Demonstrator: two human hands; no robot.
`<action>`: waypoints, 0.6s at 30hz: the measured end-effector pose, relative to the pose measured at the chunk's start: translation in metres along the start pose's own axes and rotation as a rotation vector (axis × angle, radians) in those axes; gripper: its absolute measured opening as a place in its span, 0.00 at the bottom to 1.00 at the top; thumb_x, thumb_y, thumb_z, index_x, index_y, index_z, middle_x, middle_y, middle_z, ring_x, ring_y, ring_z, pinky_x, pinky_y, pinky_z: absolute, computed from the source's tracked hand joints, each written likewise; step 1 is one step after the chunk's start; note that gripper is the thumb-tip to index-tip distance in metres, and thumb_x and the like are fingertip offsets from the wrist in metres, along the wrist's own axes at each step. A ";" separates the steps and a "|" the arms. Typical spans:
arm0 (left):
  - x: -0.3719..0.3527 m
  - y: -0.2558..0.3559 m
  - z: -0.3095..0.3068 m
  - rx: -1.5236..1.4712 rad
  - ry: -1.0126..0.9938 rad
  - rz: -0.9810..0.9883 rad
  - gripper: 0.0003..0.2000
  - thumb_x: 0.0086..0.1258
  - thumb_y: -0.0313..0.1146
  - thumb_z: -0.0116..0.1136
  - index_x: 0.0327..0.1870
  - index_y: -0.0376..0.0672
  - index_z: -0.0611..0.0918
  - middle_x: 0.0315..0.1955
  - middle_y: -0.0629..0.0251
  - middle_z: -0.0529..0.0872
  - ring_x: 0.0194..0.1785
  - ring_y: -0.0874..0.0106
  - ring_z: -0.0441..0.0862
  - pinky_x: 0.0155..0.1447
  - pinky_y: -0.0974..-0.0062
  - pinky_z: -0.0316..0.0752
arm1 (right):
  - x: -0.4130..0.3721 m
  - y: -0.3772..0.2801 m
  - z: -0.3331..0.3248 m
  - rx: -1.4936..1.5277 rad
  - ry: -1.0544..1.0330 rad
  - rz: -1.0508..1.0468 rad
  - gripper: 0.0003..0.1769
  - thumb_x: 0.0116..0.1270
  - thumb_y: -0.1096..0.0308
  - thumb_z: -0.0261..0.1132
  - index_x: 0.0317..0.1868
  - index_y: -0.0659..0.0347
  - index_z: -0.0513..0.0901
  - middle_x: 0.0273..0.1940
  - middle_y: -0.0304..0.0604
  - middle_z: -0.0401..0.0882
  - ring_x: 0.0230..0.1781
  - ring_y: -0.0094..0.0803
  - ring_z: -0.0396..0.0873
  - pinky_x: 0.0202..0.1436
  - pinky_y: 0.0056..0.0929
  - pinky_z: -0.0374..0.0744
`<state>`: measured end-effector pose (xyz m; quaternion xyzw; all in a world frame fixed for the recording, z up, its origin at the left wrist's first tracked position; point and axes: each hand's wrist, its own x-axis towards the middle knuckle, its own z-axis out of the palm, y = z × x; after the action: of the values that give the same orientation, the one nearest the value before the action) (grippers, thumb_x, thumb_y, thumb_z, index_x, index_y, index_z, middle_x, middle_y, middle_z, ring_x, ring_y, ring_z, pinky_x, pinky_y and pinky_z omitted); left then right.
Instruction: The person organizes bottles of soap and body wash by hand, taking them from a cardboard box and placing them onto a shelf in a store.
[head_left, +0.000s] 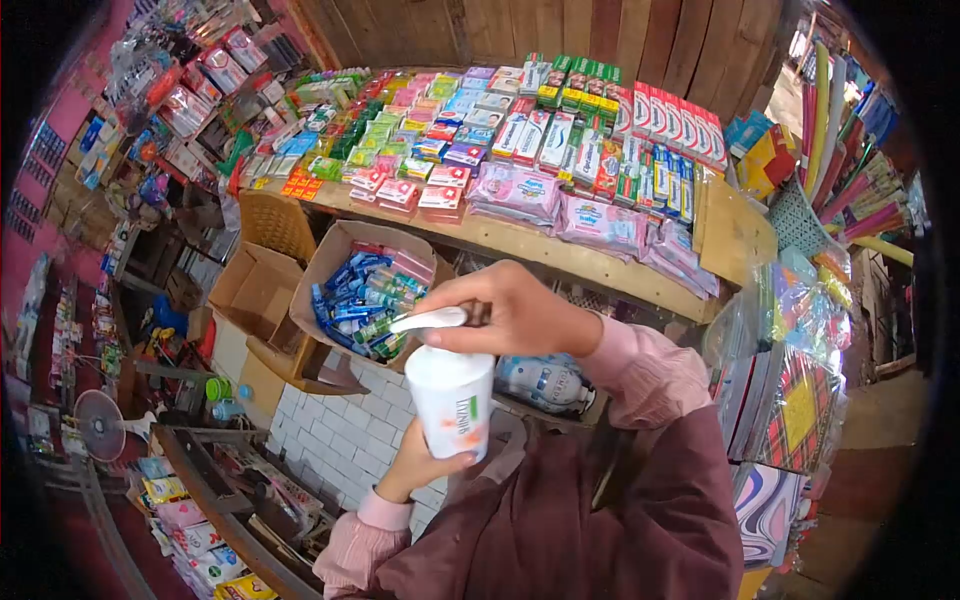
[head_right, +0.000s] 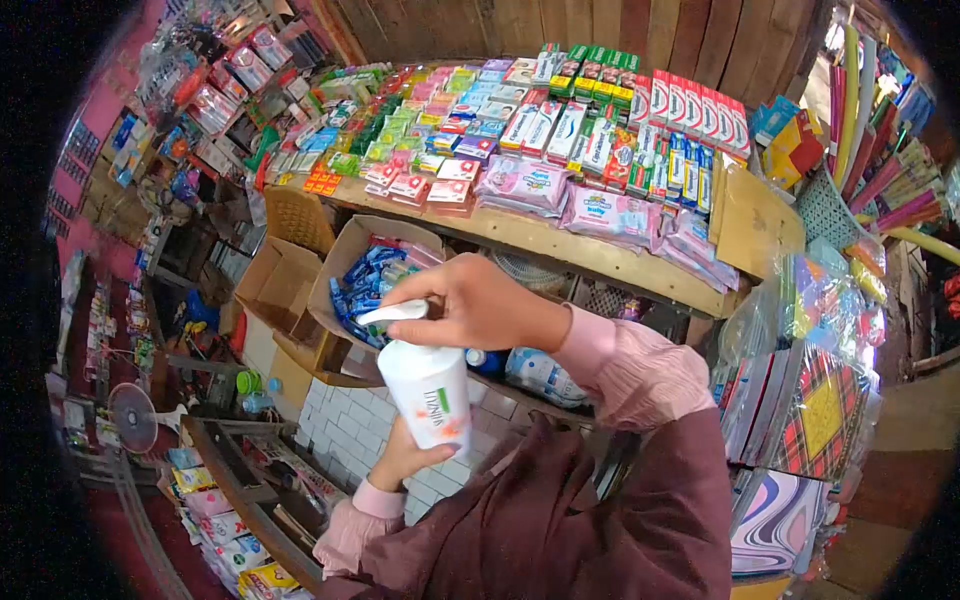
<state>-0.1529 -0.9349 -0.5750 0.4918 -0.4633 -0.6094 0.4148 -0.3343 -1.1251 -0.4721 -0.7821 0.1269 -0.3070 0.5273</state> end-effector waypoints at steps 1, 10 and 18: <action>-0.013 -0.008 0.001 -0.067 0.018 -0.028 0.36 0.53 0.37 0.75 0.63 0.35 0.70 0.52 0.60 0.82 0.56 0.69 0.79 0.62 0.70 0.72 | 0.002 0.012 0.003 0.083 -0.057 0.070 0.15 0.64 0.62 0.69 0.47 0.64 0.84 0.34 0.41 0.85 0.32 0.21 0.80 0.37 0.23 0.78; -0.097 -0.068 0.010 -0.372 0.389 -0.232 0.31 0.60 0.40 0.66 0.60 0.29 0.71 0.51 0.52 0.82 0.53 0.63 0.81 0.58 0.67 0.75 | -0.077 0.211 0.143 0.445 -0.150 0.351 0.22 0.69 0.56 0.65 0.56 0.61 0.80 0.54 0.45 0.81 0.57 0.31 0.76 0.60 0.32 0.73; -0.124 -0.062 0.017 -0.508 0.558 -0.208 0.34 0.59 0.43 0.68 0.60 0.28 0.71 0.51 0.49 0.82 0.53 0.62 0.82 0.57 0.67 0.76 | -0.068 0.370 0.154 -0.550 0.409 0.511 0.34 0.50 0.62 0.74 0.60 0.55 0.76 0.59 0.51 0.73 0.61 0.50 0.68 0.63 0.45 0.69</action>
<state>-0.1519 -0.7992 -0.6069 0.5646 -0.1146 -0.5863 0.5694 -0.2466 -1.1270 -0.8686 -0.7599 0.4956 -0.2702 0.3223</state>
